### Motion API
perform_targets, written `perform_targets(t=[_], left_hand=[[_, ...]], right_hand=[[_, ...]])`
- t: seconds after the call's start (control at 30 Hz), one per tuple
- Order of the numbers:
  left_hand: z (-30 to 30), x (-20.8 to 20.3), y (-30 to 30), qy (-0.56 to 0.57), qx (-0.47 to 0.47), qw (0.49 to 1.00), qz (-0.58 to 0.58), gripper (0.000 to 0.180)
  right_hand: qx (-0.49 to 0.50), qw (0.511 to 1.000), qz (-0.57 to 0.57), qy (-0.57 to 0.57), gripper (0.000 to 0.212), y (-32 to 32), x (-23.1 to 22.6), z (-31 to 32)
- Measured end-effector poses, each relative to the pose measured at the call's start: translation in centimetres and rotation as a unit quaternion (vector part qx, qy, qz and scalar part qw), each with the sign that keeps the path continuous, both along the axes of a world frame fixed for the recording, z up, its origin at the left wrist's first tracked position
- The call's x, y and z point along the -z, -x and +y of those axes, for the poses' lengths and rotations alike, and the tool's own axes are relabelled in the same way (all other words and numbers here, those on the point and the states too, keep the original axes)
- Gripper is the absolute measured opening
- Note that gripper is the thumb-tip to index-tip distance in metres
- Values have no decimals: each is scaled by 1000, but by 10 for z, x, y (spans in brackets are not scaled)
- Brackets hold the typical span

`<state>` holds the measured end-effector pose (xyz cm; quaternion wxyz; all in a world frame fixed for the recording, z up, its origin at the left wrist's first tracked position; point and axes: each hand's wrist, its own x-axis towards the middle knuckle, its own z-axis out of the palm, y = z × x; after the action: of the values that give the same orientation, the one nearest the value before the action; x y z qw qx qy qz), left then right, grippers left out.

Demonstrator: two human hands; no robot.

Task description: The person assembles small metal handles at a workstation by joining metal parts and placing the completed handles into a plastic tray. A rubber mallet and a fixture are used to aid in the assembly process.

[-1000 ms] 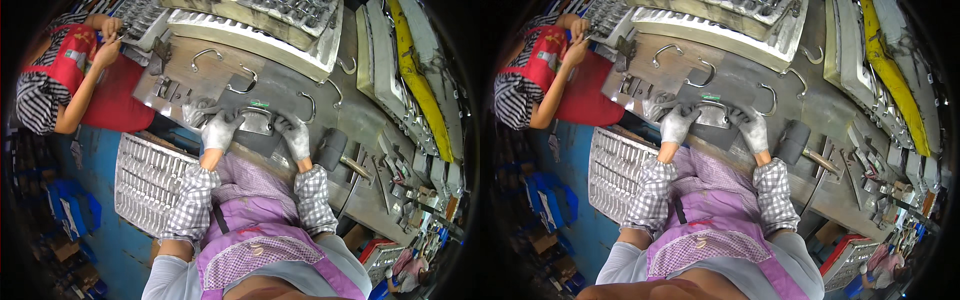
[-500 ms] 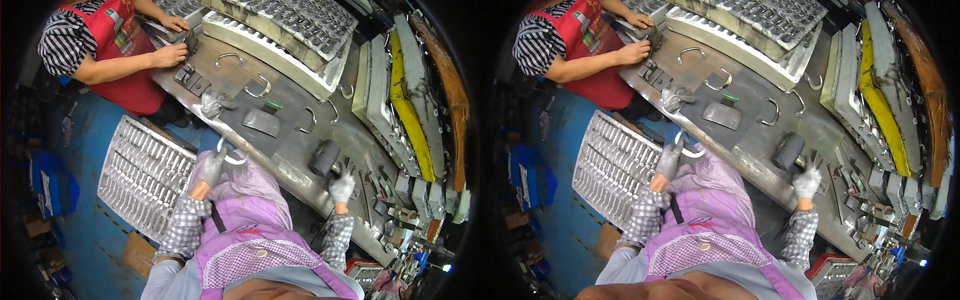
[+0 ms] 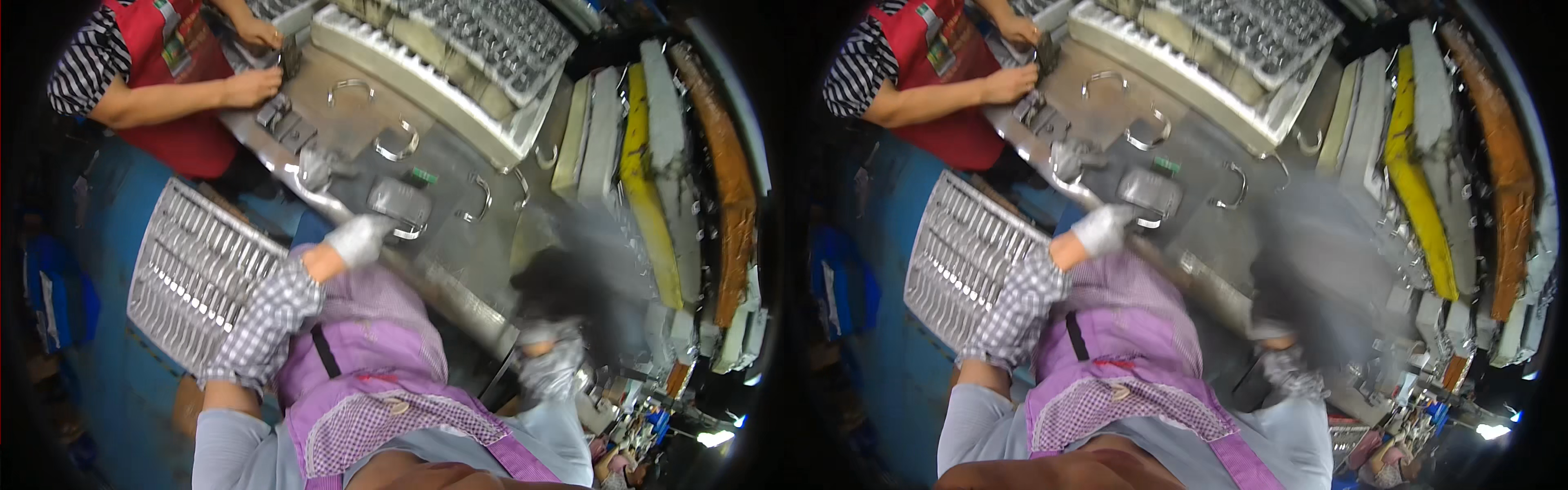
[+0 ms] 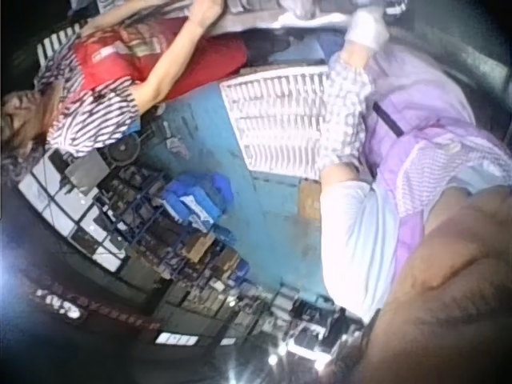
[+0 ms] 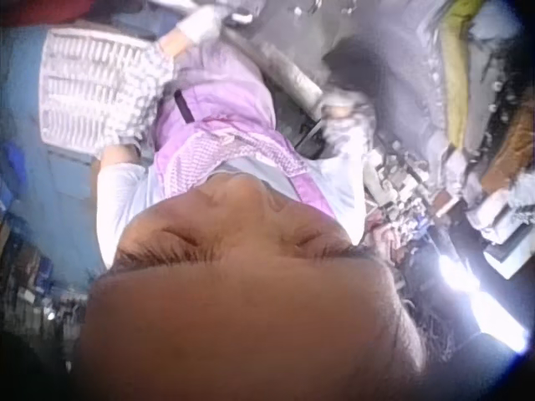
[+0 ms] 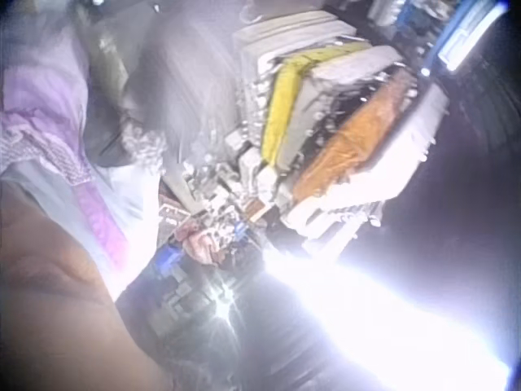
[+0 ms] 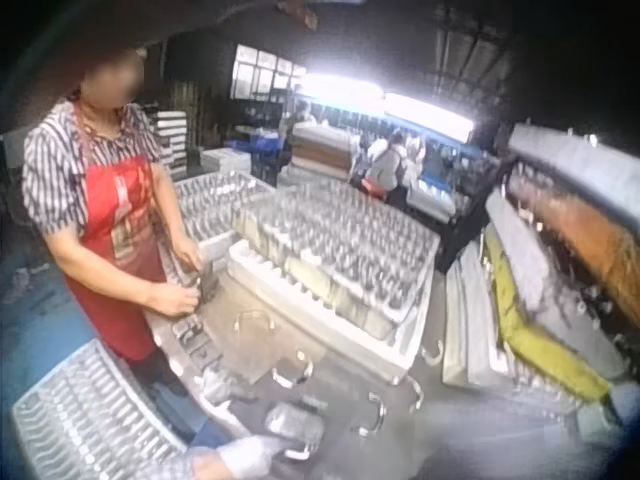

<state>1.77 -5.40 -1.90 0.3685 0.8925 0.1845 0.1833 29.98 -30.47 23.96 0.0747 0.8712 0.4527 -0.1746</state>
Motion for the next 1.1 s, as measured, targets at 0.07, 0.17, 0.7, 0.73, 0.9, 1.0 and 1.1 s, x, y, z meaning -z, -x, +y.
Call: perform_targets(t=[0.07,0.17,0.7,0.73,0.9,1.0,1.1], left_hand=[[-3,-18,-16,39,12,999,28,39],[-9,22,14,29,24,999,23,42],[36,-19,-26,216,-374,902,9,35],[38,-15,-34,57,-351,934,21,31],[39,0,-39,144,-374,914,69,33],[47,-15,-58,176,-352,916,76,32],[45,-15,-67,201,-360,903,123,34]], right_hand=[[-46,956,-16,-290,15,79,166,15],[39,948,209,-235,30,40,137,-9],[264,769,415,-409,18,112,234,174],[217,788,370,-442,15,109,236,179],[166,748,353,-537,19,73,245,178],[51,831,188,-522,21,56,281,166],[35,841,172,-511,22,48,277,166]])
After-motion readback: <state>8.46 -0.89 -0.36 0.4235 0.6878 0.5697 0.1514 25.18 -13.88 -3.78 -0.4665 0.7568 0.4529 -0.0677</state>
